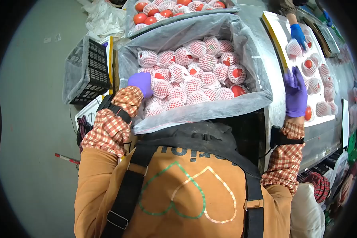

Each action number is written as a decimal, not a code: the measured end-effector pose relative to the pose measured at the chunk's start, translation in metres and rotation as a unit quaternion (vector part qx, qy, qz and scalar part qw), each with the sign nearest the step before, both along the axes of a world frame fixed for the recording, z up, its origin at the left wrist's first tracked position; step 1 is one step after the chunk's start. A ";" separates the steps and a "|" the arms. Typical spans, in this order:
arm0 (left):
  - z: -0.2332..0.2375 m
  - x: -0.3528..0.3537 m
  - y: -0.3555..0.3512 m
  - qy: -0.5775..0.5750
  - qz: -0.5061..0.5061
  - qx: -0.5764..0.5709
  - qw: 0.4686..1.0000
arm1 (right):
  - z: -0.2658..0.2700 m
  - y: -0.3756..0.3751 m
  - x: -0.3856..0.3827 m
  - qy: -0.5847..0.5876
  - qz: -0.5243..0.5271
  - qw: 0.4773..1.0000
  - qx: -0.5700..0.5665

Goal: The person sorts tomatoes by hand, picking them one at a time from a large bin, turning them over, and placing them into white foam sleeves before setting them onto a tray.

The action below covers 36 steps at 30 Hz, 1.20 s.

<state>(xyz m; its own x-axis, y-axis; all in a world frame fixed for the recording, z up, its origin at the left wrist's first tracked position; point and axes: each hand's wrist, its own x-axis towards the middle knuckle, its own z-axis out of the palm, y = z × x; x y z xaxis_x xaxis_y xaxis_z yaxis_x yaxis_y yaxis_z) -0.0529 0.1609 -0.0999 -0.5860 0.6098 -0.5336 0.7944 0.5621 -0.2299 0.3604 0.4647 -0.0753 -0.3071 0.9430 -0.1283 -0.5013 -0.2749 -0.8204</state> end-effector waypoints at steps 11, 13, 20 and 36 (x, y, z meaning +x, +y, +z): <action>0.072 0.087 0.003 -0.487 -0.027 0.589 0.644 | 0.033 -0.170 -0.150 -0.032 0.433 0.895 -0.103; 0.071 0.100 0.004 -0.556 -0.025 0.598 0.577 | 0.036 -0.177 -0.165 0.075 0.485 0.853 -0.180; 0.072 0.100 -0.013 -0.256 -0.166 0.561 0.770 | 0.029 -0.187 -0.175 0.025 0.411 0.909 -0.064; 0.076 0.119 -0.007 -0.700 0.197 0.557 0.401 | 0.037 -0.161 -0.153 -0.309 0.225 0.834 0.398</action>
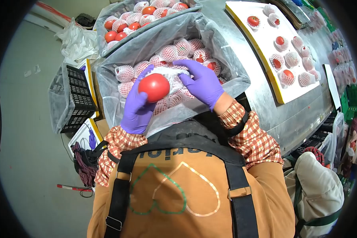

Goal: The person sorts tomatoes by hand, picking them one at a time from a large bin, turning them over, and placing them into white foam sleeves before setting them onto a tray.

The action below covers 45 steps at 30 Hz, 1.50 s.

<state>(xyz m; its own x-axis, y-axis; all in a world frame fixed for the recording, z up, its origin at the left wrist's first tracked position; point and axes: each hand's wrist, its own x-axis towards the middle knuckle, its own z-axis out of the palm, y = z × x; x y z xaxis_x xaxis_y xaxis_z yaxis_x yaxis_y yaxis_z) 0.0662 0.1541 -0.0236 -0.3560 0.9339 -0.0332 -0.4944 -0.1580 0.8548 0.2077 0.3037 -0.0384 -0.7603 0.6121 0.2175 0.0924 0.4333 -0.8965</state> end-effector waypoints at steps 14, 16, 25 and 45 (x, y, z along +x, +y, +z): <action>-0.009 -0.002 -0.003 -0.304 0.034 -0.133 0.943 | -0.018 -0.004 0.029 0.288 0.124 0.660 -0.683; -0.013 -0.003 -0.003 -0.315 0.017 -0.100 0.944 | -0.011 0.002 0.027 0.308 0.141 0.696 -0.634; -0.015 0.006 -0.003 -0.304 0.036 -0.061 0.950 | -0.028 -0.001 0.031 0.147 -0.045 0.973 -0.173; -0.028 -0.013 0.000 -0.102 -0.060 -0.180 0.976 | -0.006 -0.026 0.019 0.048 0.092 0.978 -0.179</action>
